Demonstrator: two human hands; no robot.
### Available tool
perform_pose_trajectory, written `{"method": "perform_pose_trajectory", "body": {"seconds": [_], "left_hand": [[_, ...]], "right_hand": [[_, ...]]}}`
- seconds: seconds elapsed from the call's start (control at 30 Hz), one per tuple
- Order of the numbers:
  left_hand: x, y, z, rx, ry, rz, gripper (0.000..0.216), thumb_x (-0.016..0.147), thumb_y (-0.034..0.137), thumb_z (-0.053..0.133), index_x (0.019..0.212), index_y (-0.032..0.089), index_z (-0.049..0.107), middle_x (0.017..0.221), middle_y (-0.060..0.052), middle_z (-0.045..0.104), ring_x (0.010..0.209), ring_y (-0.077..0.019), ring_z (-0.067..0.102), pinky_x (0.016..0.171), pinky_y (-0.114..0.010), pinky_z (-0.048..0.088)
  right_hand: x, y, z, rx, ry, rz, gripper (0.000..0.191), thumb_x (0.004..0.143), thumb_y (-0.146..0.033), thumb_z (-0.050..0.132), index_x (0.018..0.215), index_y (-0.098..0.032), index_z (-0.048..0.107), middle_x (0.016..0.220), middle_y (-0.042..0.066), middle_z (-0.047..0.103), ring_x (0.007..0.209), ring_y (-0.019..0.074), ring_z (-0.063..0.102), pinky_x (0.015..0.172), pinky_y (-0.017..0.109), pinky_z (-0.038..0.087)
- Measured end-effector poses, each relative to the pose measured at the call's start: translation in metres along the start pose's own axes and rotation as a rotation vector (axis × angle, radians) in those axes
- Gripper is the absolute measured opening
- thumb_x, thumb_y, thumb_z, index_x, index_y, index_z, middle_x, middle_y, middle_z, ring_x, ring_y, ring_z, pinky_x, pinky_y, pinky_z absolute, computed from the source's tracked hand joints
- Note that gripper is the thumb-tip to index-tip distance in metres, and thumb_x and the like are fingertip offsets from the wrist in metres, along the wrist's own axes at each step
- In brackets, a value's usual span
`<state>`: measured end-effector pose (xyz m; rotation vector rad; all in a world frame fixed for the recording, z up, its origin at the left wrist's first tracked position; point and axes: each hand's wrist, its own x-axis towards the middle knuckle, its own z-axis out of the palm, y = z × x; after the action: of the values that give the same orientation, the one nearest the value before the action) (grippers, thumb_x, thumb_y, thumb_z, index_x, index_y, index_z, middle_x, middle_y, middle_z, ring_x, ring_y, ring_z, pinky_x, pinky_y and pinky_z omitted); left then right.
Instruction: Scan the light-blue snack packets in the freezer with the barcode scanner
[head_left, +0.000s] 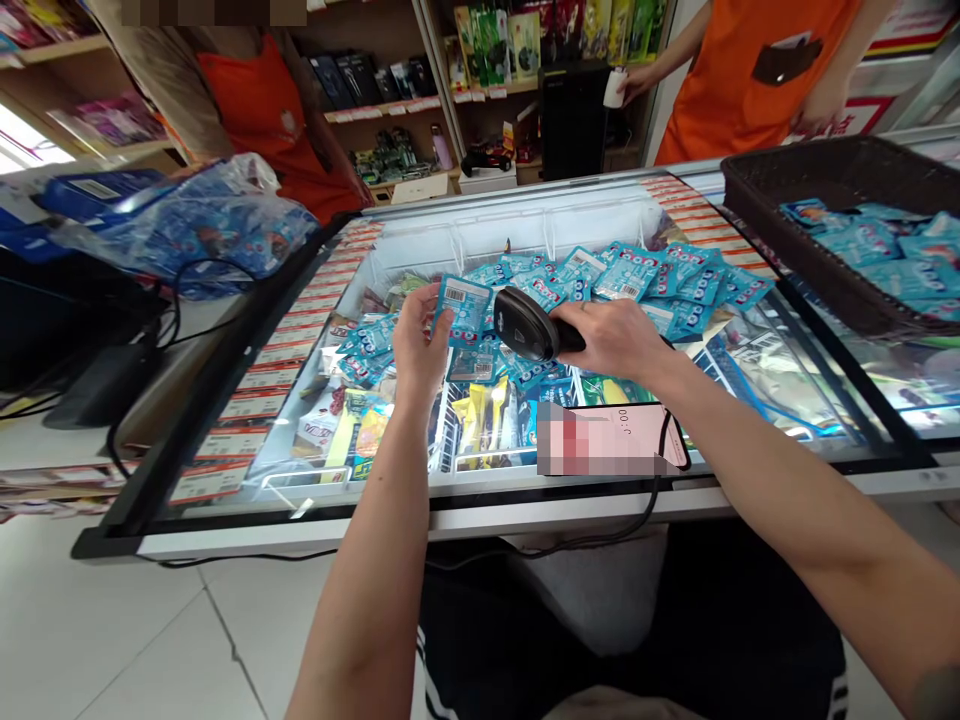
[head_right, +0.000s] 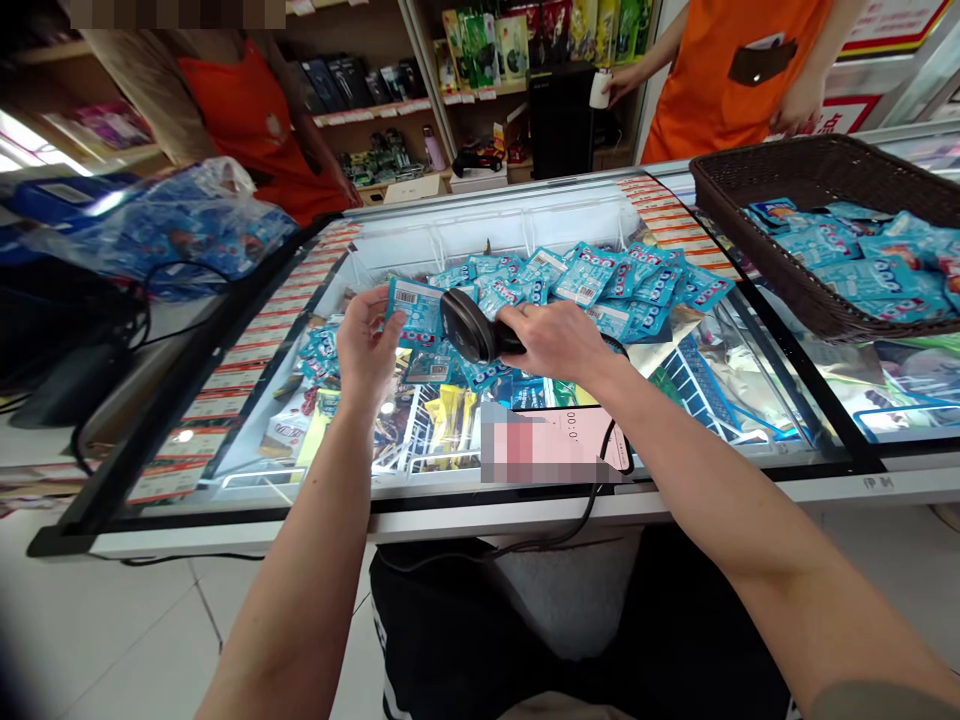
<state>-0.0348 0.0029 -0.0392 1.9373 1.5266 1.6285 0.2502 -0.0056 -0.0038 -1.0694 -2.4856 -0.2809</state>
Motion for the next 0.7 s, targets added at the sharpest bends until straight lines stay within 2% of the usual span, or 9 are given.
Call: {"method": "perform_pose_trajectory", "body": {"seconds": [0.1,0.2,0.37,0.7], "left_hand": [[0.0,0.006,-0.001,0.038,-0.065,0.064,0.045,0.09,0.042,0.053,0.13,0.022,0.054,0.125,-0.009,0.064,0.113,-0.0202,0.062,0.1,-0.035,0.048],[-0.001,0.011,-0.002,0.151,-0.077,0.087,0.043,0.092,0.038,0.048,0.132,0.023,0.055,0.129,-0.007,0.063,0.117,-0.0194,0.06,0.103,-0.035,0.045],[-0.003,0.015,-0.002,0.259,-0.033,0.095,0.04,0.092,0.038,0.047,0.128,0.024,0.059,0.125,-0.005,0.066,0.113,-0.0179,0.062,0.1,-0.032,0.047],[-0.005,0.024,-0.002,0.307,-0.027,0.147,0.037,0.093,0.035,0.048,0.124,0.023,0.062,0.122,-0.004,0.068,0.111,-0.0177,0.063,0.097,-0.029,0.047]], "right_hand": [[0.0,-0.001,0.0,-0.003,0.0,-0.012,0.036,0.085,-0.041,0.052,0.112,-0.018,0.062,0.095,0.007,0.073,0.077,0.0217,0.065,0.059,0.031,0.029],[0.0,-0.001,0.0,-0.015,0.001,-0.026,0.036,0.086,-0.04,0.052,0.112,-0.018,0.062,0.094,0.007,0.073,0.076,0.0215,0.064,0.058,0.031,0.028],[-0.001,-0.002,0.0,-0.013,-0.008,-0.021,0.036,0.086,-0.041,0.052,0.112,-0.017,0.061,0.094,0.007,0.073,0.077,0.0214,0.065,0.059,0.031,0.027],[0.0,-0.003,-0.002,-0.009,-0.026,-0.021,0.036,0.087,-0.041,0.051,0.112,-0.017,0.061,0.094,0.008,0.073,0.078,0.0218,0.065,0.058,0.031,0.027]]}}
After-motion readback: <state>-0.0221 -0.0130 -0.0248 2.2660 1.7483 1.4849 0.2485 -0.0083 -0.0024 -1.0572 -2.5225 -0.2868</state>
